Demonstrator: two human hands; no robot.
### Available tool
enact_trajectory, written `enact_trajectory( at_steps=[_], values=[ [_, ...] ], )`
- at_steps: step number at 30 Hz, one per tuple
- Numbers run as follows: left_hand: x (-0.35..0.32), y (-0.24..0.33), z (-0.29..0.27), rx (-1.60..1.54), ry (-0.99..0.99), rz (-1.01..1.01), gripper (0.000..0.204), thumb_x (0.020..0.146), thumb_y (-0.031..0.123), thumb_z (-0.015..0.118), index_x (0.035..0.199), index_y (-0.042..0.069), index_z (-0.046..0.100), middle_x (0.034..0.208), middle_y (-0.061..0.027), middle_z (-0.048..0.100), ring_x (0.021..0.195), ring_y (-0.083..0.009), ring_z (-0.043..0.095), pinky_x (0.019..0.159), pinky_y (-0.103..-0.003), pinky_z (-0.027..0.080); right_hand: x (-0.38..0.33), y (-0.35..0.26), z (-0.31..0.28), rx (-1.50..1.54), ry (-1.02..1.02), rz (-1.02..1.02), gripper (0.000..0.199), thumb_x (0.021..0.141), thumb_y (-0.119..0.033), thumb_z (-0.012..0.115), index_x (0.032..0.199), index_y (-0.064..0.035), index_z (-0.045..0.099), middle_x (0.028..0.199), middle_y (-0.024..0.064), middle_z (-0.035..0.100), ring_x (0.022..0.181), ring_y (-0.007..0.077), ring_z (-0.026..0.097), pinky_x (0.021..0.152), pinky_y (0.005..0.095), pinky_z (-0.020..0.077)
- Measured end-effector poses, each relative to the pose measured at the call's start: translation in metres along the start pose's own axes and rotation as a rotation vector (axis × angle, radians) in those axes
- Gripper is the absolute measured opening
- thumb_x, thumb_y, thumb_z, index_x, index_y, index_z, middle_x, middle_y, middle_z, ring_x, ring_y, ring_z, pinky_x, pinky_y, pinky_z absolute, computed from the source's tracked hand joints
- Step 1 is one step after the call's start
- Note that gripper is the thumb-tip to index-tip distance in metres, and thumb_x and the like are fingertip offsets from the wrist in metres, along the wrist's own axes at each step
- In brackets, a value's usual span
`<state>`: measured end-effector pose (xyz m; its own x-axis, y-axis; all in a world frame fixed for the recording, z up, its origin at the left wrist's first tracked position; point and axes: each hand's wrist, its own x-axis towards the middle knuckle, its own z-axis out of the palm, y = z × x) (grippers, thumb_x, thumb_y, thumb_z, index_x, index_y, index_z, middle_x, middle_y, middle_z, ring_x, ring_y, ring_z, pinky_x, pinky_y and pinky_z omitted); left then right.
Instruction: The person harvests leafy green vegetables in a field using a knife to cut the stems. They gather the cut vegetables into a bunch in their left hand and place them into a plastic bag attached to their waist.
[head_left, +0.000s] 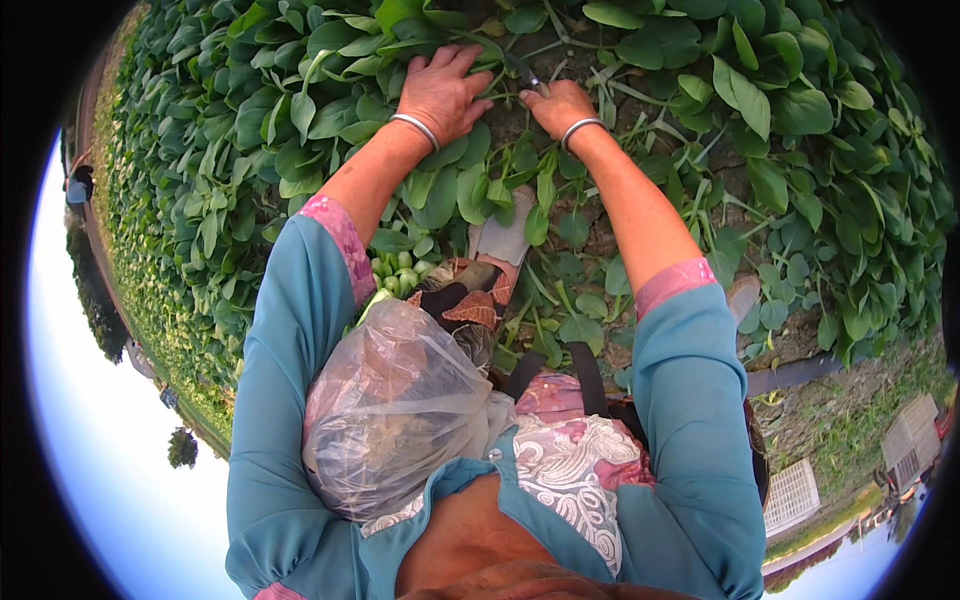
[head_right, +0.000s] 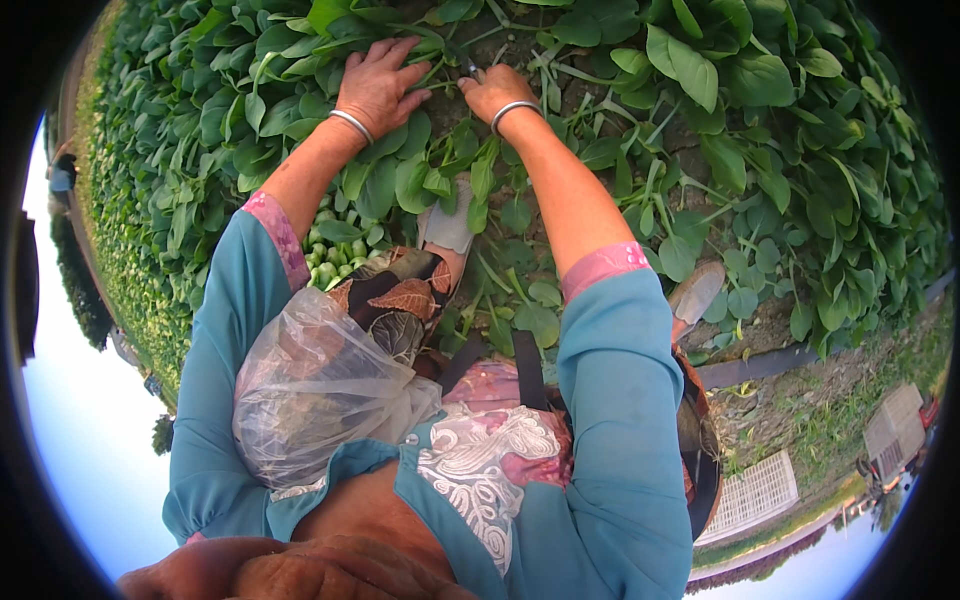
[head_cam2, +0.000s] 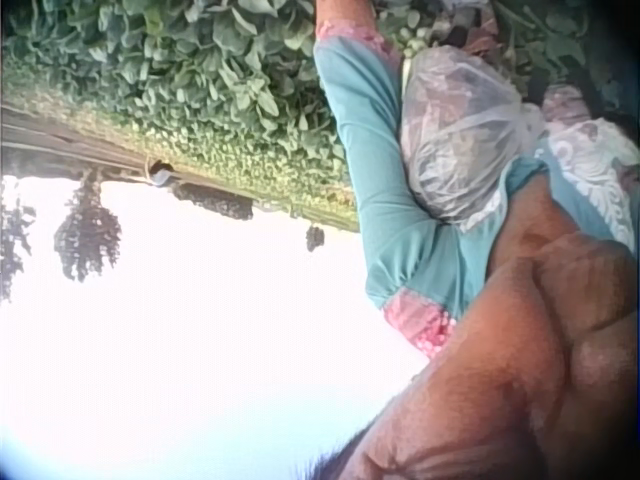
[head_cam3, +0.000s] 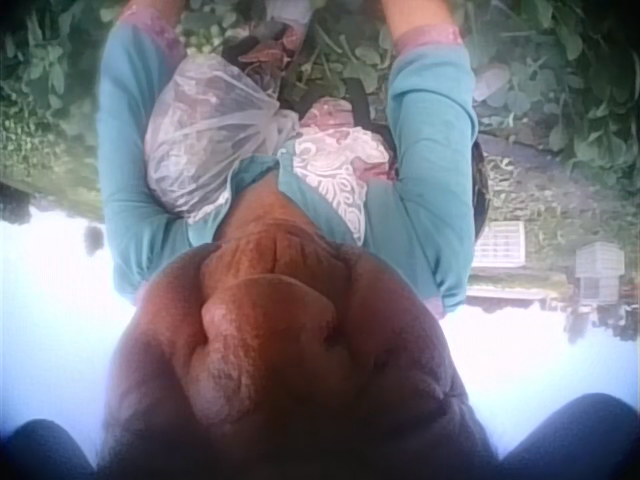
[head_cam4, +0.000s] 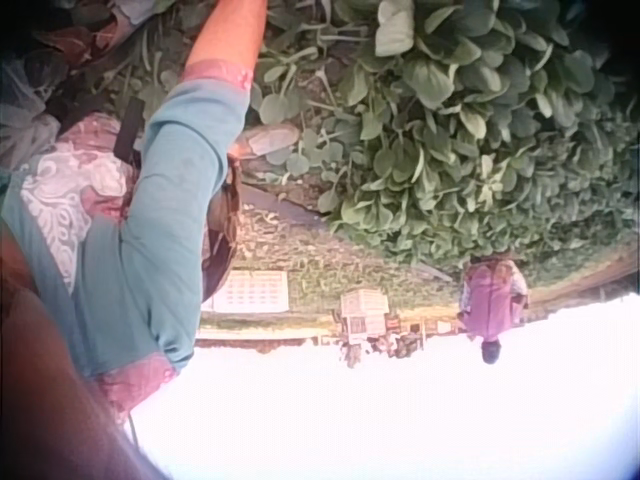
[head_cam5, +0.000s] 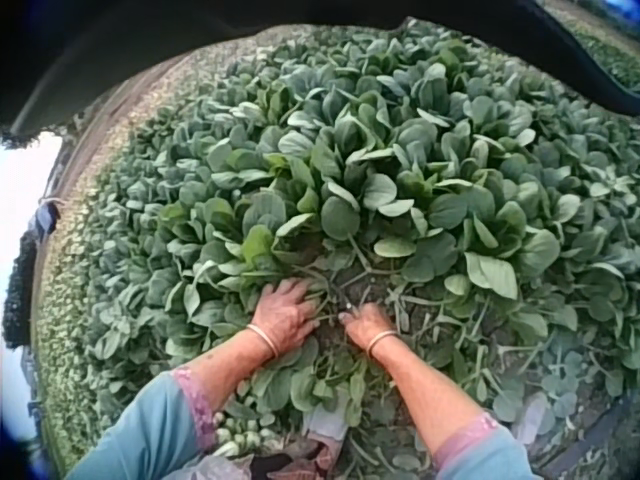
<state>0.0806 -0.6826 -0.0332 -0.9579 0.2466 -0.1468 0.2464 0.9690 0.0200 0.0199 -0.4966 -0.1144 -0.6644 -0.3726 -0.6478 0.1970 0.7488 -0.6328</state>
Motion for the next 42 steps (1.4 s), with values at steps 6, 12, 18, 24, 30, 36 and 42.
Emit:
enact_trajectory(
  at_steps=[6,12,18,24,30,36,42],
  values=[
    [-0.003,-0.002,0.004,-0.010,0.064,0.016,0.037,0.074,0.036,0.074,0.106,0.019,0.069,0.135,-0.0050,0.053,0.123,-0.0253,0.047,0.088,-0.047,0.043,-0.021,-0.028,-0.008,-0.193,0.034,0.019,0.040,0.088,-0.039,0.060,0.106,-0.0044,0.071,0.111,0.0196,0.068,0.106,0.0366,0.064,0.090,0.0440,0.0507],
    [-0.003,0.001,0.003,-0.006,0.025,-0.002,0.039,0.075,0.035,0.074,0.110,0.019,0.068,0.137,-0.0045,0.052,0.124,-0.0264,0.047,0.090,-0.048,0.042,-0.017,-0.041,-0.005,-0.252,0.076,-0.008,0.035,0.089,-0.035,0.059,0.105,-0.0062,0.072,0.111,0.0181,0.068,0.106,0.0354,0.065,0.090,0.0426,0.0516],
    [-0.007,0.002,0.003,-0.003,0.062,0.003,0.037,0.074,0.033,0.074,0.107,0.017,0.069,0.134,-0.0049,0.053,0.123,-0.0261,0.046,0.089,-0.048,0.042,-0.018,-0.040,-0.007,-0.285,0.025,-0.009,0.035,0.090,-0.034,0.058,0.110,-0.0078,0.070,0.116,0.0166,0.067,0.110,0.0344,0.063,0.092,0.0428,0.0510],
    [-0.005,0.010,0.000,-0.029,0.029,-0.065,0.037,0.073,0.033,0.075,0.106,0.017,0.071,0.133,-0.0038,0.053,0.122,-0.0271,0.047,0.090,-0.048,0.041,-0.006,-0.040,-0.006,-0.150,-0.078,0.084,0.039,0.087,-0.031,0.060,0.116,-0.0077,0.068,0.122,0.0169,0.065,0.114,0.0341,0.062,0.095,0.0426,0.0498],
    [-0.004,0.013,-0.006,-0.039,0.059,-0.090,0.037,0.074,0.036,0.075,0.104,0.015,0.073,0.129,-0.0054,0.056,0.119,-0.0280,0.048,0.090,-0.047,0.040,-0.004,-0.026,0.008,-0.108,-0.115,0.076,0.042,0.085,-0.034,0.062,0.116,-0.0057,0.068,0.120,0.0191,0.065,0.113,0.0348,0.061,0.096,0.0427,0.0488],
    [-0.005,0.023,-0.021,-0.188,0.245,-0.157,0.034,0.072,0.038,0.078,0.095,0.012,0.075,0.115,-0.0038,0.061,0.111,-0.0274,0.051,0.088,-0.042,0.039,-0.034,0.007,0.016,0.138,0.127,-0.019,0.044,0.081,-0.041,0.068,0.097,-0.0001,0.069,0.100,0.0224,0.068,0.098,0.0388,0.065,0.084,0.0437,0.0510],
    [-0.016,0.045,-0.051,-0.352,0.353,-0.134,0.034,0.073,0.028,0.079,0.100,0.008,0.073,0.114,-0.0066,0.060,0.106,-0.0279,0.051,0.091,-0.039,0.040,-0.048,0.014,-0.007,0.793,0.259,-0.229,0.039,0.079,-0.036,0.078,0.086,0.0002,0.067,0.068,0.0088,0.064,0.054,0.0176,0.055,0.052,0.0313,0.0465]
  ],
)
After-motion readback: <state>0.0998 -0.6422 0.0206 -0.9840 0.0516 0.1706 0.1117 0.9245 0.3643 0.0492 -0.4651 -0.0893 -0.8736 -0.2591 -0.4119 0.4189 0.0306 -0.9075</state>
